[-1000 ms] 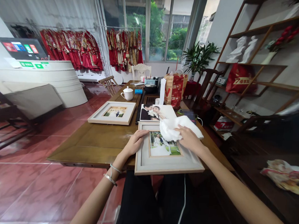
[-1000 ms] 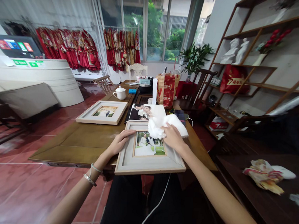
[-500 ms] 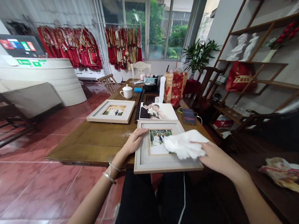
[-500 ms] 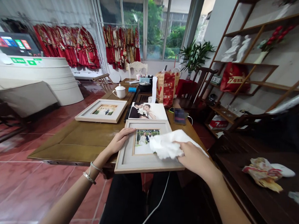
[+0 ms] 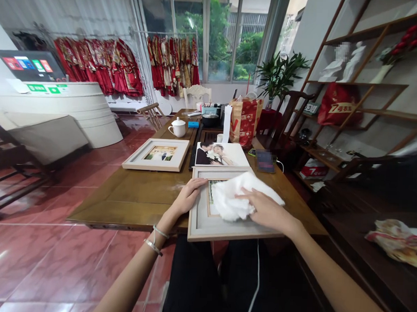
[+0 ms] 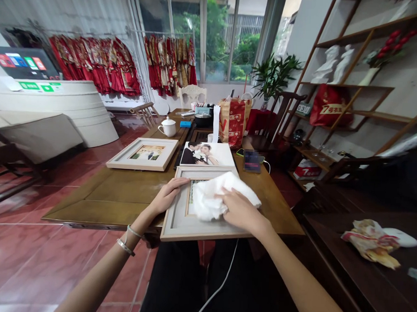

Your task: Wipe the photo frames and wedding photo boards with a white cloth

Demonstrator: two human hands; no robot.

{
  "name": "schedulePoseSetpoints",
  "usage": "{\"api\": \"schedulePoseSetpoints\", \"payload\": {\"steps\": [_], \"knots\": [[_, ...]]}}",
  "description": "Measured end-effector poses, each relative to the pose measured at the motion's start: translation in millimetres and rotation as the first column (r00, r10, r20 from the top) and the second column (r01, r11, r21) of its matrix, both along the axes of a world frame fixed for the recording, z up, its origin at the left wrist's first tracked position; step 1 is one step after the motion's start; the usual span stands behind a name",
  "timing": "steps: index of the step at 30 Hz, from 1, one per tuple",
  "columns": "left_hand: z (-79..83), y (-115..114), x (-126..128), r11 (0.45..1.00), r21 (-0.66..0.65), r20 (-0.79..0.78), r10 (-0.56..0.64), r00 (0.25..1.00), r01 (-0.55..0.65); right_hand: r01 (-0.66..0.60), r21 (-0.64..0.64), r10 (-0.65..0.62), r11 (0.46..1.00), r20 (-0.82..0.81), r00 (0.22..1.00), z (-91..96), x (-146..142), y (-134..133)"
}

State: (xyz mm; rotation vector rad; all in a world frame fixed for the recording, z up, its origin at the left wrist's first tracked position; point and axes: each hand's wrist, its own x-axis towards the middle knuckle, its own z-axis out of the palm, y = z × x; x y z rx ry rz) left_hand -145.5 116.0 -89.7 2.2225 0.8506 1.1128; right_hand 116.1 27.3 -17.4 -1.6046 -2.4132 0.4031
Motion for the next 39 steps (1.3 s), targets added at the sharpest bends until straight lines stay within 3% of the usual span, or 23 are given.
{"api": "schedulePoseSetpoints", "payload": {"steps": [3,5,7,10,13,16,21,25,30,34,39], "knots": [[1.0,-1,0,1.000,-0.004,0.003,0.009,1.000,-0.009,-0.141,-0.142,0.123,0.980,-0.129,0.984,13.2,13,-27],[1.0,-1,0,1.000,-0.005,0.005,0.009,1.000,-0.009,-0.158,-0.185,0.126,0.970,-0.175,0.977,21.0,24,-33],[0.4,0,0,1.000,-0.001,0.004,0.006,1.000,-0.006,-0.072,-0.172,0.046,0.983,-0.147,0.988,24.1,32,-29],[-0.7,1,-1,1.000,0.009,0.004,0.001,1.000,-0.001,0.148,-0.039,-0.149,0.988,-0.016,0.989,20.8,34,-7],[-1.5,2,-1,1.000,0.010,0.004,0.000,1.000,0.000,0.338,0.145,-0.355,0.930,0.116,0.928,15.5,22,19],[-1.3,2,-1,1.000,0.009,0.008,-0.004,1.000,0.004,0.402,0.226,-0.440,0.887,0.153,0.885,12.1,0,41],[-0.9,1,-2,1.000,0.007,0.000,0.010,1.000,-0.010,0.243,0.215,-0.285,0.946,0.191,0.940,6.8,-39,46],[-2.5,0,-2,0.999,-0.010,0.000,0.048,0.999,-0.048,0.079,0.167,-0.113,0.983,0.205,0.972,7.3,-59,20],[-3.8,0,-1,0.999,-0.023,0.017,0.049,0.999,-0.048,-0.112,0.038,0.102,0.993,0.192,0.976,19.2,-50,-18],[-2.5,-1,0,0.999,-0.021,-0.003,0.047,0.999,-0.047,-0.005,-0.002,0.005,1.000,0.244,0.970,24.1,-33,-15],[-1.5,0,-2,0.999,-0.017,-0.020,0.038,0.999,-0.038,0.193,0.139,-0.221,0.971,0.234,0.947,9.5,-30,17]]}}
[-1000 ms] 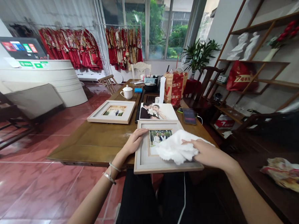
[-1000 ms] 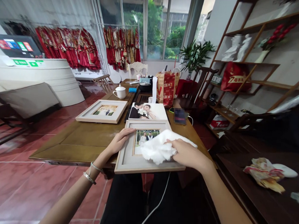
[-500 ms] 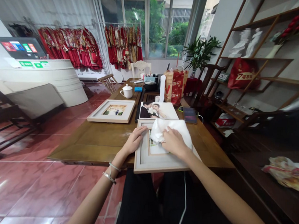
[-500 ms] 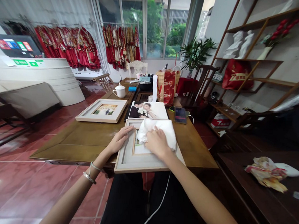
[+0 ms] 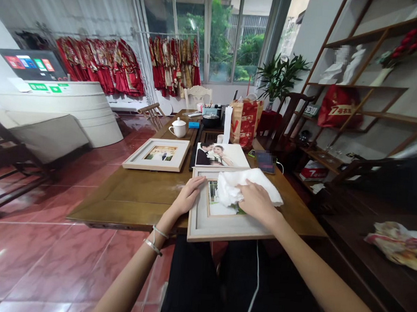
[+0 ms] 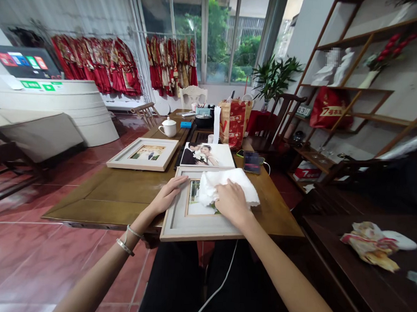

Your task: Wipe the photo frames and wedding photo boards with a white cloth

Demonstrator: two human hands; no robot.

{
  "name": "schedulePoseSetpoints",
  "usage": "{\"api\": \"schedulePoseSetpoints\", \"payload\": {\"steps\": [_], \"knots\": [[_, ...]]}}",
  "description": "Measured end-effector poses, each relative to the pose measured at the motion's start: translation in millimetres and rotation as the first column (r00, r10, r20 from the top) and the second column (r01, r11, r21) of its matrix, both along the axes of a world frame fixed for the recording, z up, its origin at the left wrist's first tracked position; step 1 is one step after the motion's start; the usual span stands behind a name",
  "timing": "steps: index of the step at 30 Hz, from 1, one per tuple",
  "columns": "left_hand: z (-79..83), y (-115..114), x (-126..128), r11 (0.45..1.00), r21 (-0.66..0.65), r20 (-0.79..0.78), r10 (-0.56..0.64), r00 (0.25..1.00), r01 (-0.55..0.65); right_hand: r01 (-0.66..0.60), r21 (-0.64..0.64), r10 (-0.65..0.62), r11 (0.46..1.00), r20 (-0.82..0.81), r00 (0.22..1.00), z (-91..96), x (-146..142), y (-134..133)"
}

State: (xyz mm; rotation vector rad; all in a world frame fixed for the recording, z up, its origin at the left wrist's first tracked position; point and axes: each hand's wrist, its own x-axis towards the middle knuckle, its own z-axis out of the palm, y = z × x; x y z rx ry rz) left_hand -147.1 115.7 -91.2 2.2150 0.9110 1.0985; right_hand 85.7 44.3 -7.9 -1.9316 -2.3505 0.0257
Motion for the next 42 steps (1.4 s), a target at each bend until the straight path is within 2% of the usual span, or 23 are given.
{"api": "schedulePoseSetpoints", "payload": {"steps": [2,4,6,9,12,16,17,18,21,23,26,29,32,34,36,38,40,42], "knots": [[-0.5,1,0,1.000,-0.001,0.000,-0.006,1.000,0.006,0.014,0.018,-0.014,1.000,-0.009,1.000,-7.5,-5,10],[-1.7,1,0,1.000,-0.003,0.008,-0.006,1.000,0.006,-0.051,0.010,0.051,0.999,-0.031,0.998,-13.8,-12,17],[-3.0,2,0,1.000,-0.005,0.024,-0.002,1.000,0.002,-0.200,-0.020,0.197,0.980,-0.095,0.976,-18.5,-17,19],[-3.5,0,0,1.000,-0.002,0.050,0.012,0.999,-0.012,-0.417,-0.061,0.394,0.907,-0.233,0.889,-20.9,-20,15],[0.1,-3,2,1.000,0.003,0.050,0.023,0.998,-0.023,-0.490,-0.105,0.438,0.865,-0.317,0.841,-14.9,-14,1],[7.0,-5,4,0.999,0.018,0.036,0.025,0.999,-0.026,-0.585,-0.189,0.493,0.789,-0.374,0.786,3.0,11,-22],[7.7,-5,4,1.000,0.018,0.029,0.024,0.999,-0.025,-0.573,-0.215,0.479,0.791,-0.367,0.798,7.1,20,-26],[7.9,-5,4,1.000,0.012,0.020,0.023,1.000,-0.024,-0.527,-0.241,0.436,0.815,-0.344,0.832,10.5,28,-29],[5.7,-4,2,1.000,-0.017,-0.013,0.018,1.000,-0.019,-0.231,-0.266,0.189,0.936,-0.176,0.966,15.5,49,-26],[3.5,-3,1,0.999,-0.036,-0.023,0.006,1.000,-0.006,-0.058,-0.211,0.046,0.976,-0.058,0.997,14.3,54,-17],[0.8,-2,0,0.998,-0.053,-0.021,-0.017,1.000,0.016,0.034,-0.094,-0.035,0.995,-0.004,0.999,6.0,46,-1],[-1.9,-1,-1,0.998,-0.054,-0.008,-0.014,1.000,0.014,-0.023,-0.022,0.022,0.999,-0.033,0.999,-6.8,25,9],[-5.0,1,-1,0.999,-0.039,0.011,-0.014,1.000,0.014,-0.185,-0.024,0.182,0.982,-0.104,0.978,-14.8,4,7],[-6.9,2,-1,0.999,-0.036,0.024,-0.015,1.000,0.016,-0.332,-0.043,0.318,0.942,-0.196,0.927,-13.7,-5,0],[-7.9,2,-1,0.999,-0.038,0.040,-0.017,0.999,0.018,-0.474,-0.068,0.435,0.878,-0.298,0.850,-7.6,-9,-9],[-8.0,3,-1,0.999,-0.038,0.051,-0.019,0.999,0.021,-0.550,-0.120,0.479,0.826,-0.363,0.799,0.7,-6,-18],[-7.3,2,-1,0.999,-0.036,0.051,-0.017,0.999,0.018,-0.518,-0.185,0.438,0.835,-0.346,0.830,8.4,0,-24],[-6.2,2,-1,0.999,-0.037,0.035,-0.010,0.999,0.011,-0.402,-0.212,0.352,0.891,-0.237,0.905,12.9,7,-24]]}}
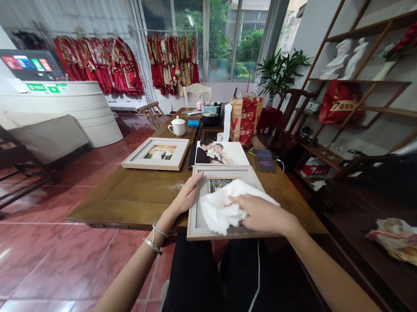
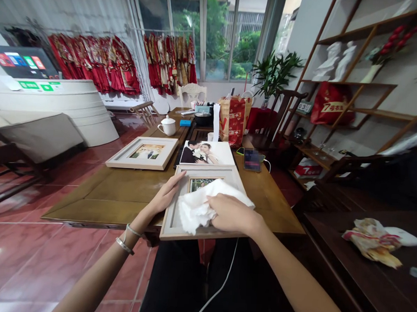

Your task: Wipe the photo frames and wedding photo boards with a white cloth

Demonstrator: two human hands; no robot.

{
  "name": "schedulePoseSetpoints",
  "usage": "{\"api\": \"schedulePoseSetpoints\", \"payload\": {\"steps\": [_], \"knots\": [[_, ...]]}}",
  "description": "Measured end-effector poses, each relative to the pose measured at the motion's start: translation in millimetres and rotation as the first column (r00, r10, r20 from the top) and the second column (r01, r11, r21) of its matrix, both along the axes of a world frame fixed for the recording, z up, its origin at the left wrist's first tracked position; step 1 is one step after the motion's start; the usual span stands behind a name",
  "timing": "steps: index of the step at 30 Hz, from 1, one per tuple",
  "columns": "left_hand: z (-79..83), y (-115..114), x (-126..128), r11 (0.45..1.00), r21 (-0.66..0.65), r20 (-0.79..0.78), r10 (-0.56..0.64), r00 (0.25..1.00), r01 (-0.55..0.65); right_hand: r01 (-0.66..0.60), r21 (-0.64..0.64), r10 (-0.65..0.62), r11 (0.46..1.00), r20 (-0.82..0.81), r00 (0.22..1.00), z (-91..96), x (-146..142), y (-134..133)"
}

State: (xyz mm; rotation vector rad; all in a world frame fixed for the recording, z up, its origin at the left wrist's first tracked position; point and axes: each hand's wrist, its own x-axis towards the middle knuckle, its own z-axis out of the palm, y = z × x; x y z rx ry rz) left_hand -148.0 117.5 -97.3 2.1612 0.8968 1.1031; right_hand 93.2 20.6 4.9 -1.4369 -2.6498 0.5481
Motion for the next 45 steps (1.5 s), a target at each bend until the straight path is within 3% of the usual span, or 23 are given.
{"api": "schedulePoseSetpoints", "payload": {"steps": [3,7,13,19,24,33,36,42,45], "knots": [[1.7,-1,0,1.000,0.001,-0.030,0.002,1.000,-0.002,0.171,0.160,-0.196,0.972,0.152,0.969,-1.8,4,13],[2.7,0,-1,1.000,0.019,-0.045,-0.013,0.999,0.014,0.296,0.295,-0.352,0.908,0.157,0.923,-15.1,-10,38],[3.8,-1,0,1.000,0.007,-0.065,-0.001,0.998,0.002,0.267,0.322,-0.331,0.908,0.164,0.929,-28.0,-52,45],[3.2,-1,2,0.999,0.031,-0.071,-0.009,0.997,0.011,0.170,0.288,-0.238,0.942,0.219,0.946,-13.0,-73,12],[4.2,1,1,0.998,0.059,-0.090,-0.013,0.996,0.018,0.096,0.221,-0.161,0.971,0.301,0.940,3.3,-59,-14],[24.8,7,3,0.996,0.043,-0.242,-0.066,0.968,0.078,0.365,0.345,-0.472,0.865,0.309,0.826,15.3,-12,23],[29.2,7,8,0.997,0.055,-0.244,-0.042,0.969,0.057,0.393,0.356,-0.501,0.848,0.294,0.814,13.4,5,25],[29.6,-1,17,0.980,0.084,-0.139,0.193,0.971,-0.182,0.367,0.305,-0.445,0.879,0.250,0.860,-5.1,13,14],[28.2,-6,19,0.982,0.100,-0.150,0.175,0.973,-0.161,0.360,0.301,-0.433,0.883,0.225,0.873,-11.4,10,12]]}}
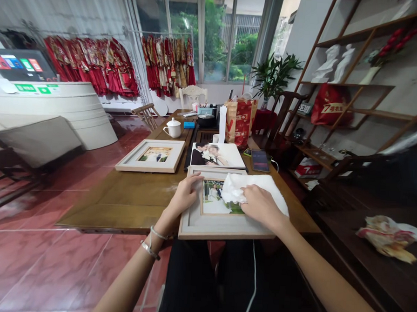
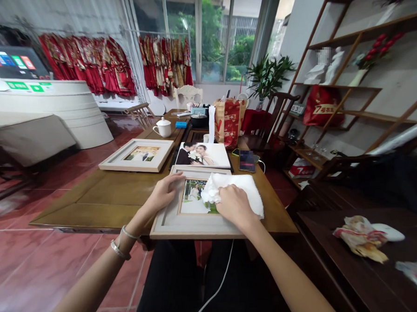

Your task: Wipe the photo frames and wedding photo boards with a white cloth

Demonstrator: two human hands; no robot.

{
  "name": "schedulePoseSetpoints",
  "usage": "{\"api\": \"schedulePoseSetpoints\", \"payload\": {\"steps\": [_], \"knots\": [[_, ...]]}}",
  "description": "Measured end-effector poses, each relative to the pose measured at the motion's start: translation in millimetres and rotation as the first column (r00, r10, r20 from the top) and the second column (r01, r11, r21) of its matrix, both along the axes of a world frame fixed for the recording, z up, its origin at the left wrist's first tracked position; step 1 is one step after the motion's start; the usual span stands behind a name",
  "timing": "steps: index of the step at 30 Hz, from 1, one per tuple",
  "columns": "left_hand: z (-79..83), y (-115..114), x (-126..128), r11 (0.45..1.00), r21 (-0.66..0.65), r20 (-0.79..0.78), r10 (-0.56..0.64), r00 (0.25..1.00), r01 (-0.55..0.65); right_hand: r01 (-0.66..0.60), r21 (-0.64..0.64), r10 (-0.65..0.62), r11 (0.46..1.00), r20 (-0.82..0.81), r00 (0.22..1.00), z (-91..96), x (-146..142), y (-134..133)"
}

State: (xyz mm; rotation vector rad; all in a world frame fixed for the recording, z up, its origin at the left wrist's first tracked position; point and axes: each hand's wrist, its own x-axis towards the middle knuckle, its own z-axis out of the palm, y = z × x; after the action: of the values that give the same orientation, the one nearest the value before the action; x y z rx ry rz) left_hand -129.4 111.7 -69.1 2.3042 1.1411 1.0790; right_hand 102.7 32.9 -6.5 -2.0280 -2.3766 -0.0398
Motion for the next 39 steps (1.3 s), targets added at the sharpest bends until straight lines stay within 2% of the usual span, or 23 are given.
{"api": "schedulePoseSetpoints", "payload": {"steps": [4,7,14,19,21,24,27,29,32,36,39], "knots": [[-3.7,-6,0,0.999,-0.023,-0.064,-0.039,0.997,0.037,0.009,-0.001,-0.009,1.000,-0.016,1.000,-2.3,-1,1],[-6.3,-8,-2,0.998,-0.045,-0.056,-0.043,0.998,0.041,0.014,0.011,-0.014,1.000,-0.022,1.000,-2.7,-1,1],[-12.3,-7,-14,0.986,-0.108,-0.041,-0.134,0.990,0.129,0.025,0.036,-0.024,0.999,-0.033,0.999,-0.1,-2,-1],[-18.8,-6,-17,0.988,-0.093,-0.018,-0.130,0.991,0.127,0.027,0.094,-0.017,0.995,-0.103,0.995,-11.1,-7,7],[-19.6,-5,-17,0.988,-0.097,-0.016,-0.125,0.992,0.123,-0.014,0.103,0.025,0.995,-0.110,0.994,-17.1,-13,8],[-19.3,-6,-17,0.988,-0.105,-0.014,-0.119,0.993,0.116,-0.119,0.043,0.123,0.992,-0.112,0.986,-16.9,-22,-2],[-19.2,-7,-17,0.987,-0.115,0.001,-0.115,0.993,0.114,-0.265,-0.077,0.245,0.961,-0.200,0.949,-3.2,-22,-24],[-19.4,-7,-18,0.985,-0.120,0.022,-0.123,0.992,0.124,-0.311,-0.144,0.274,0.939,-0.233,0.933,7.6,-15,-36],[-19.7,-8,-19,0.978,-0.116,0.065,-0.169,0.984,0.175,-0.235,-0.160,0.210,0.959,-0.156,0.965,14.8,-4,-39],[-19.2,-9,-21,0.971,-0.112,0.102,-0.202,0.974,0.213,-0.107,-0.075,0.103,0.991,-0.049,0.993,5.1,-8,-28],[-19.1,-9,-22,0.969,-0.110,0.111,-0.211,0.971,0.223,-0.176,-0.066,0.169,0.982,-0.095,0.981,-3.2,-28,-29]]}}
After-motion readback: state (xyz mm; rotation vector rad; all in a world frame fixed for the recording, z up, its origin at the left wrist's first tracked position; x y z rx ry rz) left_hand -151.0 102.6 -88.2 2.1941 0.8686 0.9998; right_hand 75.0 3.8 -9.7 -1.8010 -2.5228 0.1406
